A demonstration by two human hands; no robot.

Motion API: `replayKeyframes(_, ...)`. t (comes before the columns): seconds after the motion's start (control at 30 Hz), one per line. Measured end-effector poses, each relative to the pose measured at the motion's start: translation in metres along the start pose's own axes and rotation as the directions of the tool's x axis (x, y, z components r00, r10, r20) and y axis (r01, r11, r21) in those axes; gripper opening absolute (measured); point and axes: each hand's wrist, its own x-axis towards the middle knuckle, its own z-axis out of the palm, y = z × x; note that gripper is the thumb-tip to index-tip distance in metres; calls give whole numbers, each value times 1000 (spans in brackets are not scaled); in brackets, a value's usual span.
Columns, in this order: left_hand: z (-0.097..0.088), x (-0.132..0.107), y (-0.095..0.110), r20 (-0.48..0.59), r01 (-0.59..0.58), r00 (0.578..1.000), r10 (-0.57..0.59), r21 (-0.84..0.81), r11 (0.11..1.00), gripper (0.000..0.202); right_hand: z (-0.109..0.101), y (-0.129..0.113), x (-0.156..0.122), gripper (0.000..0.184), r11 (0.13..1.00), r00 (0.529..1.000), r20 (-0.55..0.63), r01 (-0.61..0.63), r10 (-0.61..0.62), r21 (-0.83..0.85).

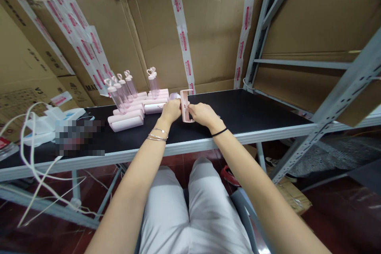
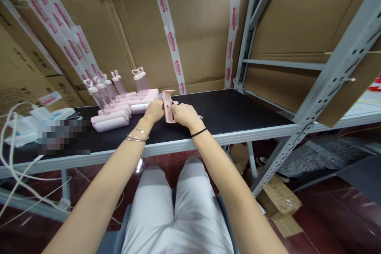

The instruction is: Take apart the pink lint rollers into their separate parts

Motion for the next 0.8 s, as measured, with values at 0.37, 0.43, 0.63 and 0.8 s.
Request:
replayKeyframes(0.37, 2, 0, 7, 15, -23, 1000, 21, 91, 996, 21, 2, 2, 1, 37, 999, 999, 37, 9, -11, 33)
replayKeyframes(0.43, 1, 0, 6, -9, 40, 999, -40, 28, 999, 22, 3, 4, 3, 31, 992, 1000, 6, -11, 11, 129)
replayKeyframes(0.63, 1, 4, -6, -135, 148, 974, -182, -229, 962, 24, 10, 14, 5, 41, 900, 955, -280, 36, 97, 434)
replayKeyframes(0.8, 3, 6, -14, -247, 73, 952, -184, -398, 914, 24, 16, 19, 8, 51, 834, 928, -353, 103, 115, 542)
